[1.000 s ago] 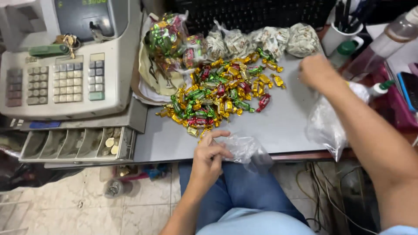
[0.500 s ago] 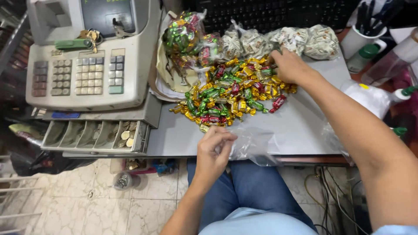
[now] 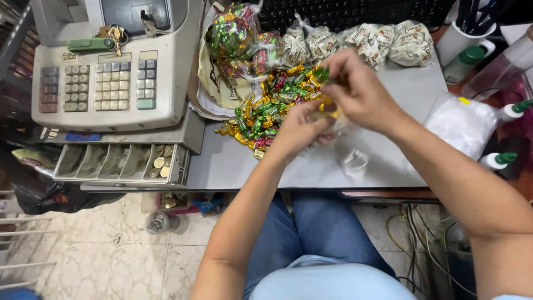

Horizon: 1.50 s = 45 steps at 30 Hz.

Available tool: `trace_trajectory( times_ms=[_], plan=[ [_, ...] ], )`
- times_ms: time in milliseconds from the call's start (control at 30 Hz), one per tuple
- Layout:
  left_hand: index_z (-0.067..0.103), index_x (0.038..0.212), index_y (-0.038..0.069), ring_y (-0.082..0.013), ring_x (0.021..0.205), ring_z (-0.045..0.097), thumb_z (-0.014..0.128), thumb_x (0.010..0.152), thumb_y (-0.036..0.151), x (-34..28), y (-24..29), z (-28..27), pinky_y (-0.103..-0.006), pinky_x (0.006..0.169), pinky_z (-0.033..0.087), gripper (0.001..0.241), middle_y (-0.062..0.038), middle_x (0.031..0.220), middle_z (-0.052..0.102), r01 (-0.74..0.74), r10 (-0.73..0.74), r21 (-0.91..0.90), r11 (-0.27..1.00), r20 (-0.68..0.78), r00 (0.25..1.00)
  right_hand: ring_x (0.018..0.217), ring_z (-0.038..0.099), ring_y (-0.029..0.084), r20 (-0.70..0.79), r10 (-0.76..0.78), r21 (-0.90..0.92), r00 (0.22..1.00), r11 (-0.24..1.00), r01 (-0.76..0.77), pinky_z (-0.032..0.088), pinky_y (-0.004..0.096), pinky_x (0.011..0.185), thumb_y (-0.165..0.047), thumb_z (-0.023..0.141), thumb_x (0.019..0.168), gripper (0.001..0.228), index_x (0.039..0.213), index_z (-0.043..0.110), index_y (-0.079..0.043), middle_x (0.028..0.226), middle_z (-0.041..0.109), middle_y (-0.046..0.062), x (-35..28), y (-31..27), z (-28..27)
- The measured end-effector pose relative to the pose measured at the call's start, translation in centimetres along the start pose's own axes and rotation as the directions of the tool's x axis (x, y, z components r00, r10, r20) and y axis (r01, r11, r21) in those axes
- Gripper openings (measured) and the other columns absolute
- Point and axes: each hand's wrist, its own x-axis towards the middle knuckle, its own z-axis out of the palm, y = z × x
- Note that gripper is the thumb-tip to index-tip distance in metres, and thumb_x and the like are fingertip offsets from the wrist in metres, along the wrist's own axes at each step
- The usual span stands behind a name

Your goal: Bagging wrapped candies into small plastic bags at a checkout counter.

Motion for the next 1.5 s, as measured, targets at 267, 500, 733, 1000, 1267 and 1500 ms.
trace_trajectory(
  times_ms=[267,500,733,1000,1267,1500],
  plan=[
    [0.038,0.145,-0.021,-0.0214,0.066,0.073,0.051,0.085,-0.019,-1.7,2.7,0.5,-0.0267,0.055,0.067,0.061,-0.04,0.127,0.058,-0.105,0.071,-0.28,0.954,-0.13,0.989,0.092,0.064,0.045,0.364,-0.141,-0.318,0.921,0.91,0.265,0.05,0.053,0.078,0.004,0.056,0.098,0.011,0.109,0.055,0.001,0.095,0.063,0.021,-2.3,-1.5,-0.2],
    [0.046,0.142,-0.017,-0.0306,0.058,0.074,0.053,0.08,-0.018,-1.4,-0.1,1.3,-0.0316,0.048,0.066,0.062,-0.035,0.093,0.069,-0.041,0.024,-0.233,0.972,-0.075,0.997,0.075,0.071,0.036,0.635,0.339,-0.636,0.694,0.739,0.221,0.057,0.051,0.068,-0.017,0.044,0.101,0.024,0.121,0.053,-0.01,0.093,0.071,0.015,-1.3,-2.5,-0.8],
    [0.048,0.149,0.001,-0.0244,0.055,0.07,0.061,0.082,-0.015,-3.9,3.5,-0.1,-0.0301,0.048,0.061,0.069,-0.03,0.117,0.068,0.046,-0.045,-0.124,0.991,0.014,0.999,0.105,0.07,0.033,0.449,-0.122,-0.415,0.885,0.849,0.327,0.053,0.044,0.086,-0.03,0.061,0.101,0.043,0.132,0.064,0.0,0.122,0.072,0.018,0.2,-2.8,-4.9],
    [0.046,0.148,0.0,-0.0228,0.066,0.073,0.068,0.091,-0.005,-6.2,9.2,0.3,-0.0269,0.055,0.063,0.062,-0.02,0.158,0.046,-0.07,0.078,-0.068,0.995,0.128,0.989,0.12,0.054,0.035,0.499,0.447,-0.822,0.742,0.516,0.243,0.059,0.049,0.088,0.015,0.053,0.081,0.09,0.158,0.035,-0.029,0.154,0.042,0.008,-3.7,11.4,-6.2],
    [0.047,0.147,0.003,-0.0212,0.07,0.074,0.063,0.087,-0.016,-5.2,8.9,1.0,-0.0274,0.062,0.068,0.065,-0.024,0.156,0.045,-0.086,0.073,0.06,0.995,0.186,0.98,0.099,0.066,0.034,0.441,0.421,-0.713,0.792,0.701,0.024,0.051,0.046,0.086,-0.024,0.074,0.087,0.032,0.115,0.062,-0.012,0.108,0.064,0.013,-3.7,16.0,-7.9],
    [0.047,0.147,-0.002,-0.0261,0.071,0.075,0.068,0.09,-0.008,-4.0,9.1,0.3,-0.029,0.061,0.068,0.062,-0.025,0.15,0.051,-0.055,0.063,-0.059,0.997,0.149,0.987,0.093,0.063,0.028,0.281,0.401,-0.67,0.872,0.733,-0.121,0.047,0.041,0.082,-0.02,0.076,0.091,0.025,0.111,0.066,-0.009,0.104,0.069,0.01,-3.1,11.1,-9.7]
  ],
)
